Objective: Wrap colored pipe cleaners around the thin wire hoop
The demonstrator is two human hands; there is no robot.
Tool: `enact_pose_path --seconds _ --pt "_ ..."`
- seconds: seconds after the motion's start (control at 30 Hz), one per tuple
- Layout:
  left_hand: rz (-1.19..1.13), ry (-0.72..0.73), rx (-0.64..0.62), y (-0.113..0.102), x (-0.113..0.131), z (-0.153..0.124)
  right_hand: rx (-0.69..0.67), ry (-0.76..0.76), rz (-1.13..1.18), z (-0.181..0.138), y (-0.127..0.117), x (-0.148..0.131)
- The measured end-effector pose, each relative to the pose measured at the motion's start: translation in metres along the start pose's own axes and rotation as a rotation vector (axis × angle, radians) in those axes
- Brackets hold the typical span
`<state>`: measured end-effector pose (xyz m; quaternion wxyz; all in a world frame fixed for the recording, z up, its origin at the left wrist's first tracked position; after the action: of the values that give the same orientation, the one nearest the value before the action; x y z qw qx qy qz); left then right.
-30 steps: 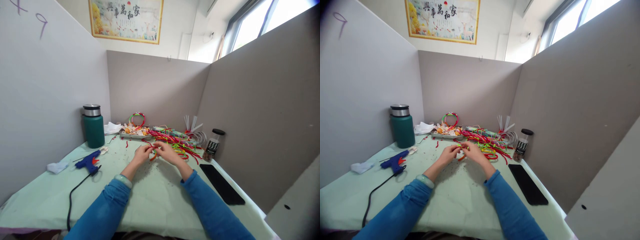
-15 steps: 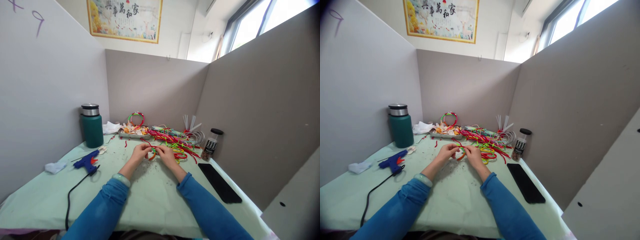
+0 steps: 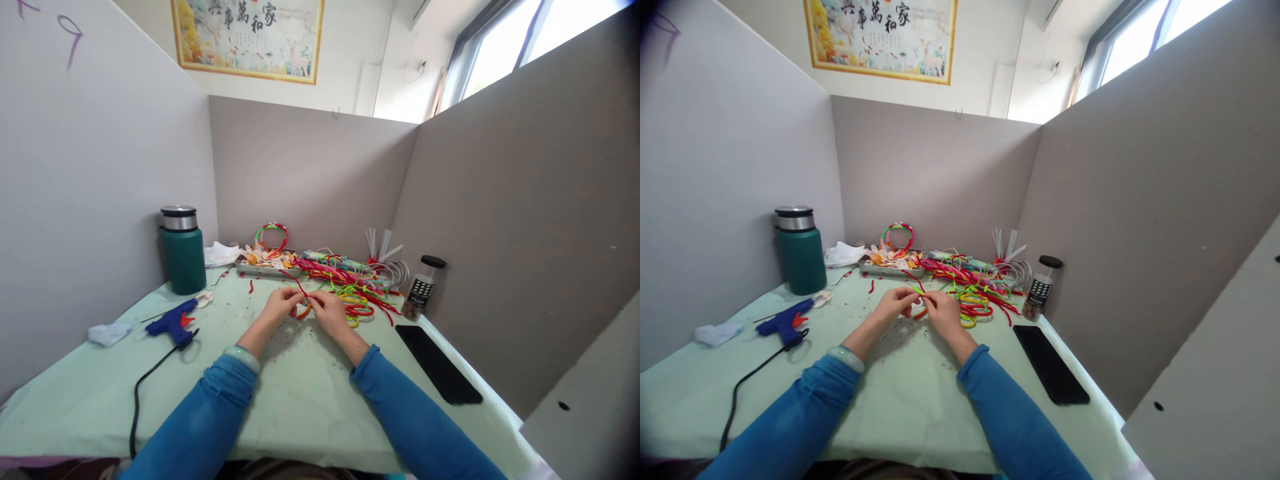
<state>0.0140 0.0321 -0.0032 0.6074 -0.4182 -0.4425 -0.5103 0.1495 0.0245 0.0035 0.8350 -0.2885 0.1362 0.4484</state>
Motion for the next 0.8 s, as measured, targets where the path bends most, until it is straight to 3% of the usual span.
enact_pose_path --seconds 0.37,0.6,0.8 --pt "-0.031 -0.129 0.023 -0.003 -0.009 0.000 -0.011 -0.076 -0.082 -0.004 -0.002 -0.009" --pt "-0.082 -0.164 -0.043 -0.001 -0.010 -0.002 -0.025 -0.081 -0.086 -0.005 -0.003 -0.011" --pt "-0.023 -0.099 -0.042 0.000 -0.012 0.001 -0.032 -0.087 -0.147 -0.005 -0.003 -0.012"
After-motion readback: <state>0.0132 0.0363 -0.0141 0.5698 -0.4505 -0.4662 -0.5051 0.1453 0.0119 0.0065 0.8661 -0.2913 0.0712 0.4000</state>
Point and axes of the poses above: each hand's wrist, its own z-axis towards the middle knuckle, its own y-axis out of the palm, x = y × z, the point moved 5 cm from there along z, towards the middle knuckle, and after that the axes turned 13 degrees about x, right-handed, at the moved point
